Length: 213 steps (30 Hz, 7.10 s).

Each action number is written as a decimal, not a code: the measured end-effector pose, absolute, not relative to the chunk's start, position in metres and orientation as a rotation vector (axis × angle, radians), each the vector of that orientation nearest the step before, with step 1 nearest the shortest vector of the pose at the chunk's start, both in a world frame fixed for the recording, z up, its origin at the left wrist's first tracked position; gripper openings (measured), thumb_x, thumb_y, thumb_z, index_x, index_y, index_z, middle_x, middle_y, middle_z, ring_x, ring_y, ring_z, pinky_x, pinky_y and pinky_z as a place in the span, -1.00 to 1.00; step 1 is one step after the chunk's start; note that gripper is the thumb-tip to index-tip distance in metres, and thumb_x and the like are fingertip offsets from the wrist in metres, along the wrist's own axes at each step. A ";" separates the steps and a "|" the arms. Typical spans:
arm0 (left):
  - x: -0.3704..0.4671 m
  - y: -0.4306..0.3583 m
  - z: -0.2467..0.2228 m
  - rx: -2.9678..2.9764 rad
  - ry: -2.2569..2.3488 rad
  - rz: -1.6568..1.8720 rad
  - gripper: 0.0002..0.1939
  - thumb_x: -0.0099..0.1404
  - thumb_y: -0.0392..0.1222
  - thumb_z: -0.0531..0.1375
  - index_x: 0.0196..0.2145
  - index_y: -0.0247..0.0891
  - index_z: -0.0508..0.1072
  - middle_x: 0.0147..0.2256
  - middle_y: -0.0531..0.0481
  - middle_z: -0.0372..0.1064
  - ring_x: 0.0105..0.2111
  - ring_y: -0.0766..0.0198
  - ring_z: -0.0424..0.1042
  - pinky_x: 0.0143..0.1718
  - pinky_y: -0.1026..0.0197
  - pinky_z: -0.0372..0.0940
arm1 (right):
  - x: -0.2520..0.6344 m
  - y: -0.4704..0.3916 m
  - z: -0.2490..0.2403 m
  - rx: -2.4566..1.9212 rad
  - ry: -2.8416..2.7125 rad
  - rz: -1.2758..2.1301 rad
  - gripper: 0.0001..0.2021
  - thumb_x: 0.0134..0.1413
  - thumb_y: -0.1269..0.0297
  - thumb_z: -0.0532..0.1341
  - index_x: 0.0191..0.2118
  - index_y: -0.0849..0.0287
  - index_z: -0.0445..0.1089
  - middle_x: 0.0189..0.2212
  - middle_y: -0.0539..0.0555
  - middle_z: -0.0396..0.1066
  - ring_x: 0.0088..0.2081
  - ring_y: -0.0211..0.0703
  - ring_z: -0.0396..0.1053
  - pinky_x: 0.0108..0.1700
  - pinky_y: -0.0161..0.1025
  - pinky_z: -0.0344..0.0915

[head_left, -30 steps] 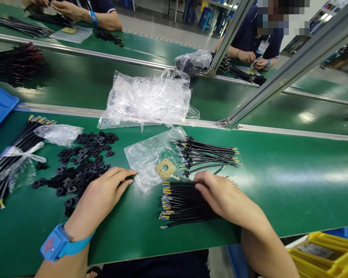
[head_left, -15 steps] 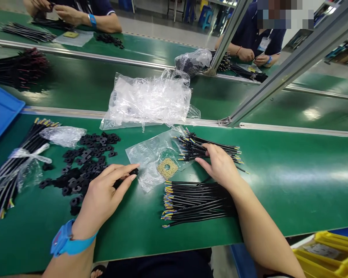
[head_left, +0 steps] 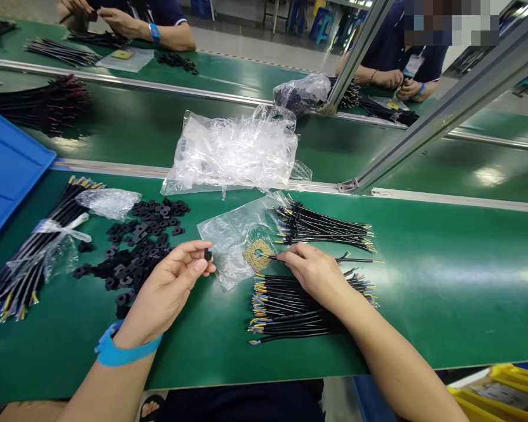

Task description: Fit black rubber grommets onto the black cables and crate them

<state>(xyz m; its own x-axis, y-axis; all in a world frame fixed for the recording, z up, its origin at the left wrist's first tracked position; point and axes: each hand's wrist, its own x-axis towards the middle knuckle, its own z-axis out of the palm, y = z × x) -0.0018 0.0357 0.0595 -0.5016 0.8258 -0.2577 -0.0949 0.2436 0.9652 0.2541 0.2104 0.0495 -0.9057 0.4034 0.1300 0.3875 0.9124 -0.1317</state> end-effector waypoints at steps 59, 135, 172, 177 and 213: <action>0.055 0.053 0.055 1.456 1.339 1.422 -0.74 0.25 0.01 0.42 -0.10 0.02 0.70 -0.47 -0.03 0.55 -0.53 0.31 0.45 -0.44 0.25 0.42 | 0.238 0.154 0.082 -0.331 -2.286 1.200 -0.64 0.49 0.16 0.12 -0.32 0.19 0.52 -0.56 -0.04 0.40 -0.55 -0.33 0.32 -0.47 -0.40 0.25; -0.013 0.059 0.097 1.759 2.248 0.847 -0.70 0.47 -0.01 0.11 -0.05 -0.20 0.54 -0.07 -0.12 0.51 -0.18 0.08 0.52 -0.14 0.07 0.45 | 0.276 0.185 0.107 -0.534 -2.892 0.980 -0.92 0.41 0.41 0.09 -0.10 0.09 0.27 -0.34 -0.03 0.46 -0.41 -0.23 0.40 -0.34 -0.29 0.29; 0.027 0.081 0.072 0.508 1.235 1.340 -0.55 -0.09 0.09 0.59 -0.35 -0.23 0.63 -0.41 0.04 0.54 -0.40 0.31 0.58 -0.36 0.33 0.44 | 0.257 0.186 0.080 -0.460 -2.443 0.720 -0.66 0.43 0.45 0.09 0.15 0.12 0.49 -0.26 0.07 0.51 -0.30 -0.27 0.50 -0.25 -0.35 0.48; 0.024 0.077 0.065 0.676 1.330 1.252 -0.64 0.06 0.05 0.53 -0.27 -0.21 0.65 -0.36 -0.03 0.61 -0.30 0.19 0.64 -0.23 0.23 0.52 | 0.259 0.183 0.077 -0.459 -2.502 0.496 -0.67 0.42 0.48 0.09 0.11 0.16 0.52 -0.27 0.09 0.53 -0.33 -0.27 0.50 -0.30 -0.37 0.46; -0.020 0.056 0.087 1.394 2.000 1.643 -0.57 0.34 0.07 0.34 0.11 -0.10 0.53 -0.08 -0.05 0.62 -0.13 0.15 0.61 -0.14 0.16 0.53 | 0.268 0.212 0.088 -0.459 -2.359 0.072 -0.92 0.39 0.39 0.24 -0.11 0.18 0.51 -0.31 0.08 0.62 -0.34 -0.20 0.54 -0.21 -0.29 0.43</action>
